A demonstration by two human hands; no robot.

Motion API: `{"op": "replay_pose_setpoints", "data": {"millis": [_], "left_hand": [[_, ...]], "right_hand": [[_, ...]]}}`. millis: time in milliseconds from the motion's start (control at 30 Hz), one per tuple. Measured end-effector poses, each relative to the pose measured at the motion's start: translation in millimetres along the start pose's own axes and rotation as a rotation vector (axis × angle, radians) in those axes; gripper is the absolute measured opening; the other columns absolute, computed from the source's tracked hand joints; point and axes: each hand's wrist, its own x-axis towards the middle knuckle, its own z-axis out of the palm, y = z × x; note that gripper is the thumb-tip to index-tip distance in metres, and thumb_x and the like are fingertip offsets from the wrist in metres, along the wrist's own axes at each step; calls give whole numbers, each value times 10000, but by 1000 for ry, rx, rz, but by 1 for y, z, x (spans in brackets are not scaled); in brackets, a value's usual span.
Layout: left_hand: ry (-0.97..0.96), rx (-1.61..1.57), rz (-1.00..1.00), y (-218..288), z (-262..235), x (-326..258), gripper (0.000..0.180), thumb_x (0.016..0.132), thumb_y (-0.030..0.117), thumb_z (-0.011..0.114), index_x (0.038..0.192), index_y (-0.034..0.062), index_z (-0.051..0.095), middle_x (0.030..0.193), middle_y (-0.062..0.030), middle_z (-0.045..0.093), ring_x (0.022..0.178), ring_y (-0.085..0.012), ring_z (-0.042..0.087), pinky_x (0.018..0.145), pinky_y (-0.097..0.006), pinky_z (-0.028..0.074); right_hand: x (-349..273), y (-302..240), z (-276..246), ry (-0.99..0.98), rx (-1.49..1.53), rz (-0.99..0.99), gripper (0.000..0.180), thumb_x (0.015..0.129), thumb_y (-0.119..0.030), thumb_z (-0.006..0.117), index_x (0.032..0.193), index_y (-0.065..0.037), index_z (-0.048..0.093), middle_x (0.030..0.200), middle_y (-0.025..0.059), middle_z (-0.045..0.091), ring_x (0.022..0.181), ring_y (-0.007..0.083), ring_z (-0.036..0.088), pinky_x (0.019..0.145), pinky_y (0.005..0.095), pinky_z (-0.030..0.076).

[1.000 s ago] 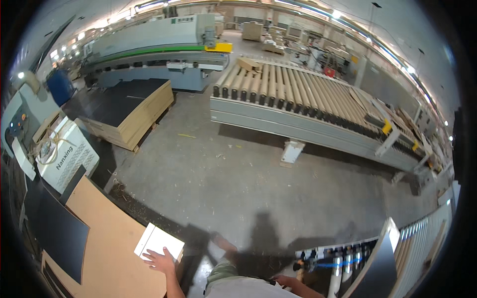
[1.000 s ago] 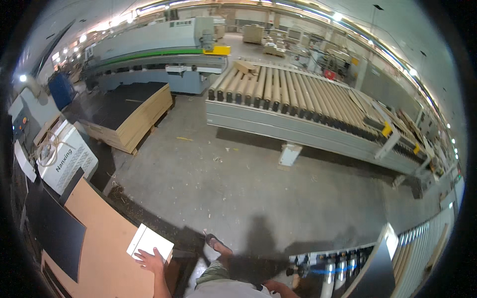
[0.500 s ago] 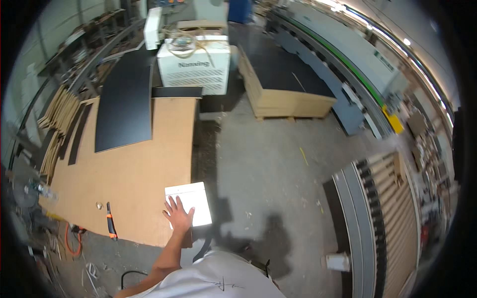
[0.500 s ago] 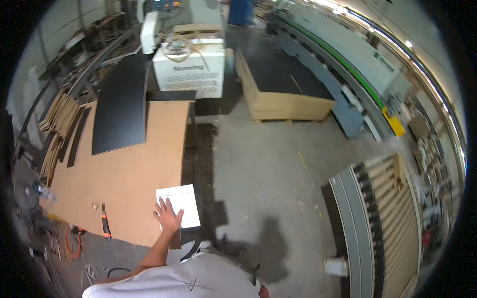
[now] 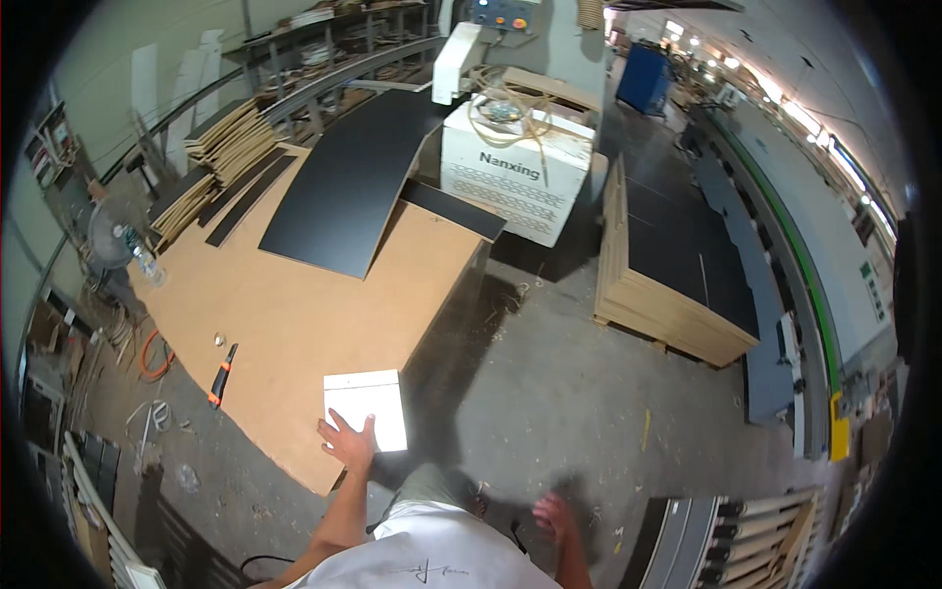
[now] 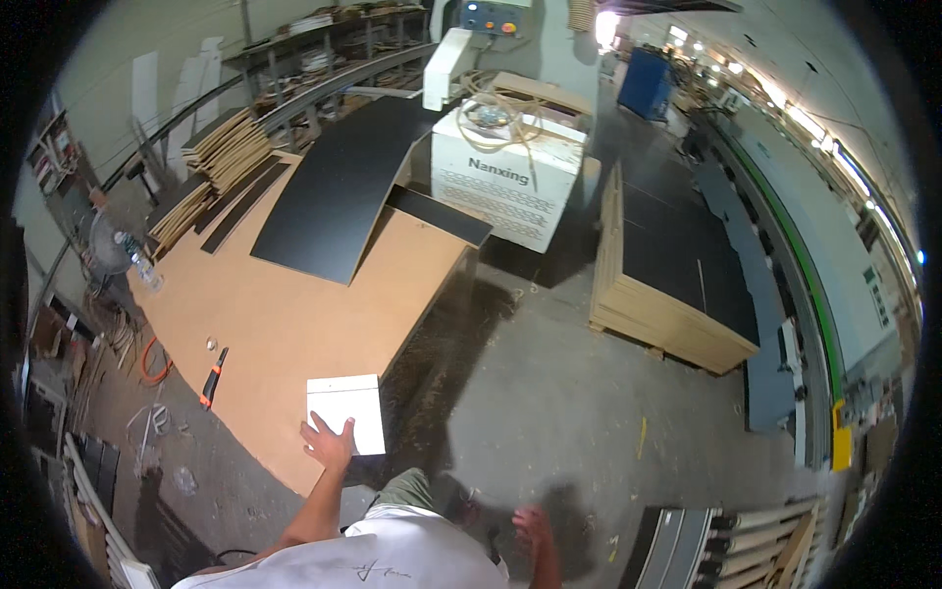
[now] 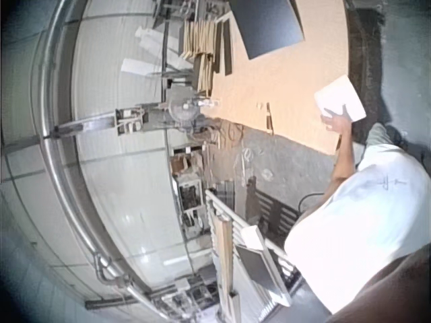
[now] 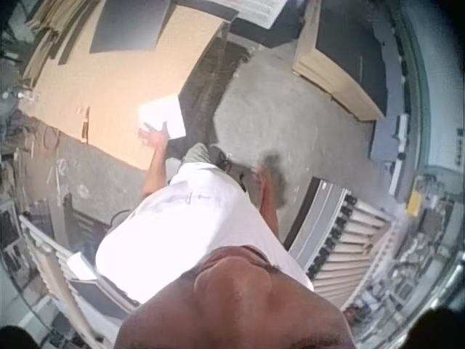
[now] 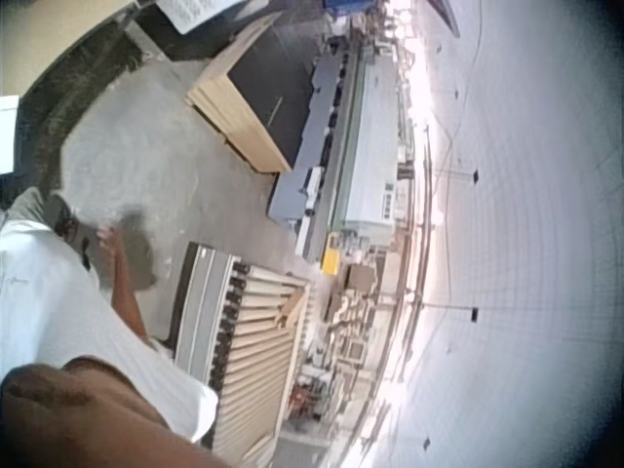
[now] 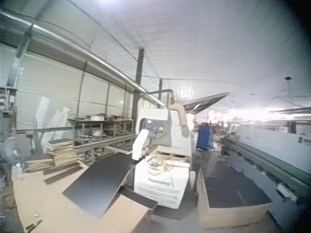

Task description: Trimming edges of wooden panels with a utility knife and organizing them in a factory.

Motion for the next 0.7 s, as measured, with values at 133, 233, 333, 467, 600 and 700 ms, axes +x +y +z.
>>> {"op": "replay_pose_setpoints", "data": {"millis": [133,233,333,467,600,700], "left_hand": [[-32,26,-78,42,14,4,1040,765,592,671,1520,49,204,1551,-288,141,1461,-400,106,1125,-578,191],[-41,22,-41,64,37,14,1032,773,605,637,1503,5,222,1525,-338,150,1448,-436,117,1125,-579,193],[-152,-94,68,74,49,24,1089,754,616,649,1462,-97,229,1489,-397,160,1427,-484,131,1135,-550,199],[-369,-298,191,97,65,54,1163,732,613,676,1389,-226,209,1439,-447,213,1383,-537,181,1152,-470,215],[-632,-612,150,123,23,75,906,830,542,632,1380,-131,375,1416,-359,376,1359,-419,354,1132,-403,285],[-582,-798,81,117,22,92,648,914,388,602,1359,-62,461,1404,-237,474,1300,-320,461,1078,-369,363]], "right_hand": [[95,-84,40,-386,-143,-297,650,940,-393,568,1449,-48,358,1350,150,509,1200,277,546,935,433,465],[128,-156,127,-481,-254,-242,693,944,-414,569,1466,-36,314,1401,154,457,1254,283,497,959,445,453],[144,-207,203,-505,-222,-159,700,953,-418,558,1472,-36,285,1425,157,423,1274,300,467,970,459,450],[189,-249,258,-456,-33,-27,589,950,-370,580,1427,-94,374,1364,108,464,1183,323,506,867,472,519],[252,-270,259,-279,-3,-196,374,892,-267,650,1213,-120,525,1148,82,573,956,260,595,640,396,548],[279,-333,252,-172,-183,-448,205,914,-222,605,1033,-58,639,874,36,656,720,141,613,506,274,474]]}}
